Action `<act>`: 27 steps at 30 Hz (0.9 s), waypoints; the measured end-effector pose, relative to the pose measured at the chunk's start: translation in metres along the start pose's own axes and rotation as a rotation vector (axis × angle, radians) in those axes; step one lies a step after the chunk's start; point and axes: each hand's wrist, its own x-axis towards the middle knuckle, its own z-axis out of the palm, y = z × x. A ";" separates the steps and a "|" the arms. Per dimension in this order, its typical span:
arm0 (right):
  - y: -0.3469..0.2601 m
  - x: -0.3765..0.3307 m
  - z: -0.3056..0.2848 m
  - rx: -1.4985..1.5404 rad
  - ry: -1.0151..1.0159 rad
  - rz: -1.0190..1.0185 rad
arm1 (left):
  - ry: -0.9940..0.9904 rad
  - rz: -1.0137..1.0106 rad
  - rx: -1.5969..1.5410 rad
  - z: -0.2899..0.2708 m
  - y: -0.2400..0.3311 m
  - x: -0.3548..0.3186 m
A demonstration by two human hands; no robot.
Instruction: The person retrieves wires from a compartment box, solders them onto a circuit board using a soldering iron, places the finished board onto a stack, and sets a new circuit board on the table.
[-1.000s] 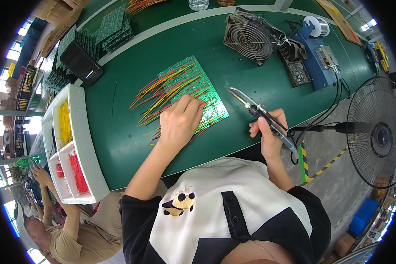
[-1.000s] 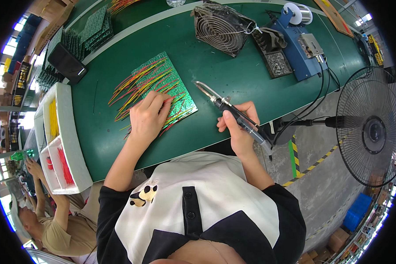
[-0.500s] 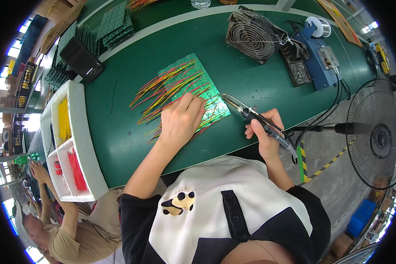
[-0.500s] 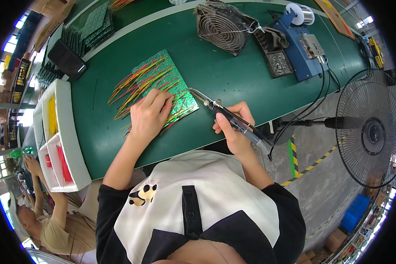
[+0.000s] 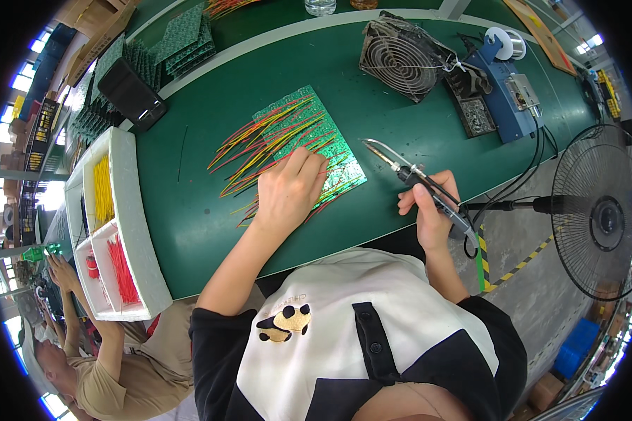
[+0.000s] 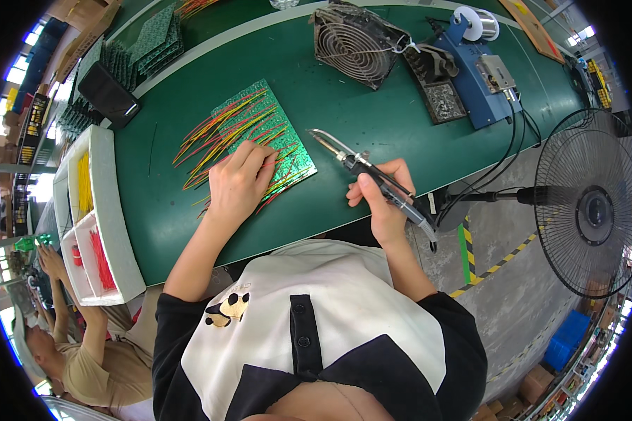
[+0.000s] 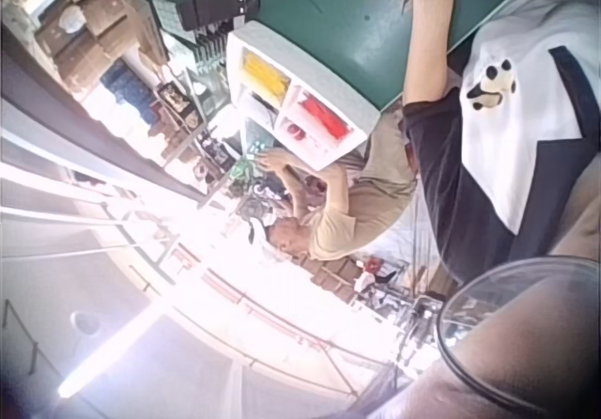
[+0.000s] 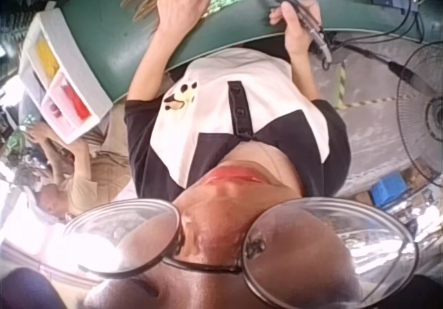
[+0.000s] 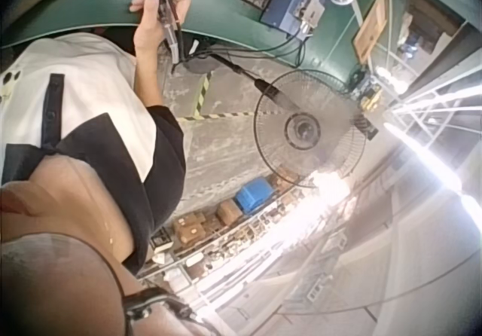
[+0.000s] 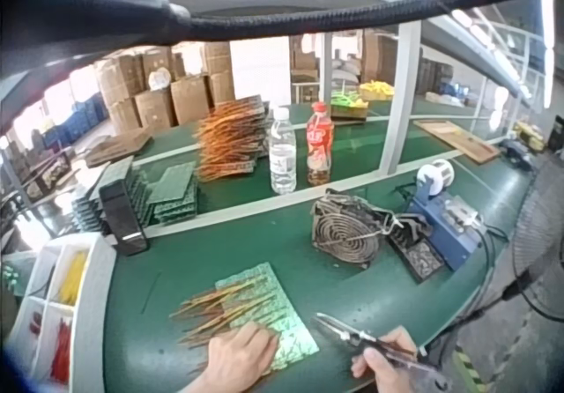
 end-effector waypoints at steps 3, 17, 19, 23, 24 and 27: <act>-0.006 0.005 -0.003 -0.034 0.062 -0.032 | 0.001 -0.002 0.004 0.000 0.000 0.000; -0.003 0.023 -0.016 -0.061 0.284 -0.115 | -0.042 0.069 0.223 -0.004 0.005 -0.001; -0.001 0.023 -0.016 -0.059 0.281 -0.108 | -0.046 0.062 0.207 -0.004 0.006 -0.001; 0.000 0.023 -0.016 -0.055 0.289 -0.104 | -0.045 0.077 0.193 -0.006 0.006 0.000; 0.000 0.023 -0.015 -0.066 0.293 -0.101 | -0.049 0.075 0.209 -0.006 0.007 0.000; 0.000 0.023 -0.014 -0.060 0.283 -0.123 | 0.023 0.138 0.293 -0.006 0.002 0.002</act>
